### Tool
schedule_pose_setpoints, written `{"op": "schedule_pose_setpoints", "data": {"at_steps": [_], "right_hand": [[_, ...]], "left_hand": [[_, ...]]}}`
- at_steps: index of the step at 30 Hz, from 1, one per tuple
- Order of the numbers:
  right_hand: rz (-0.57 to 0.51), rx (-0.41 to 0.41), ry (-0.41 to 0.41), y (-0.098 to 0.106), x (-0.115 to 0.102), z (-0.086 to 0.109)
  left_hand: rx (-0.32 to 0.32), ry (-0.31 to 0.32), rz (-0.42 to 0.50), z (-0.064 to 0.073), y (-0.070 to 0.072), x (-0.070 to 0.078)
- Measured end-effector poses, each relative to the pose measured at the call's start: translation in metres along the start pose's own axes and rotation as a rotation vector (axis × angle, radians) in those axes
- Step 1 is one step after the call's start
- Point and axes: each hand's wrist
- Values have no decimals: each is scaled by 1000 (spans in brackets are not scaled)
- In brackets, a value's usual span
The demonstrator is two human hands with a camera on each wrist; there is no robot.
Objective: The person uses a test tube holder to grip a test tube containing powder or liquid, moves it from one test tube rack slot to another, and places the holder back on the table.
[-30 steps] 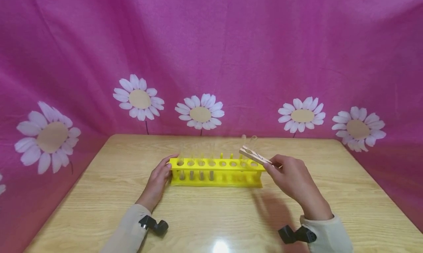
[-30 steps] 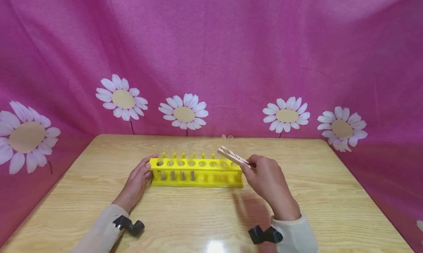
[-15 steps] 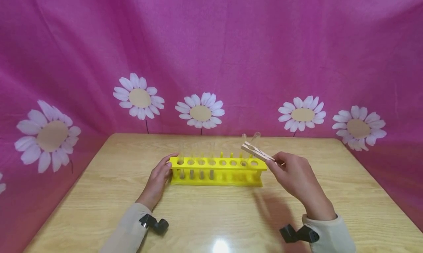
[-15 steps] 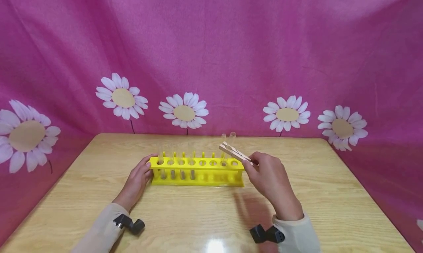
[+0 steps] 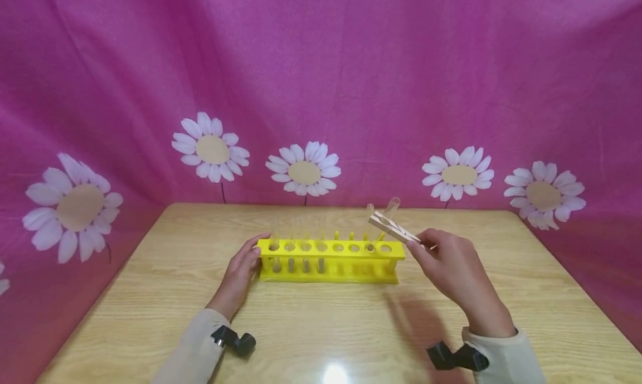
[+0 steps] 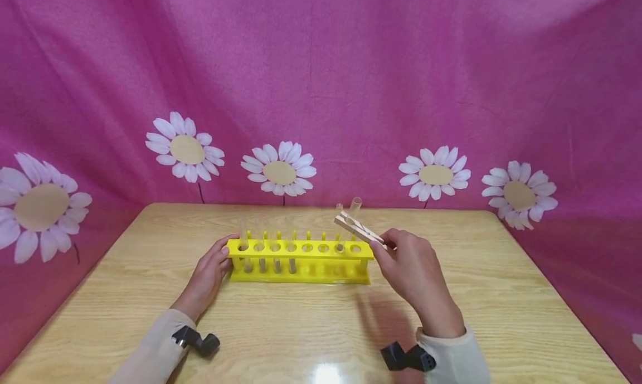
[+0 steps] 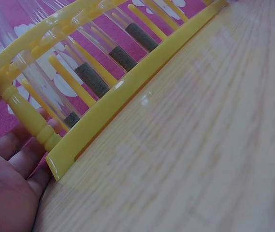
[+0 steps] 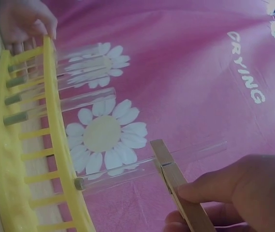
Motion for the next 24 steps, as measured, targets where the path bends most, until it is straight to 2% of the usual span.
{"op": "schedule_pose_setpoints", "data": {"at_steps": [11,24], "right_hand": [[0,2,-16,7,3,2],[32,22,-7,13,10,1]], "left_hand": [[20,29,-20,0,0,0],[11,11,-12,0,0,0]]}}
Point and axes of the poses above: each hand's wrist, its own z-axis away from the middle knuckle, its own y-axis out of the back of the hand, x = y × z, and after that the axes turned 9 degrees about z, right-handed
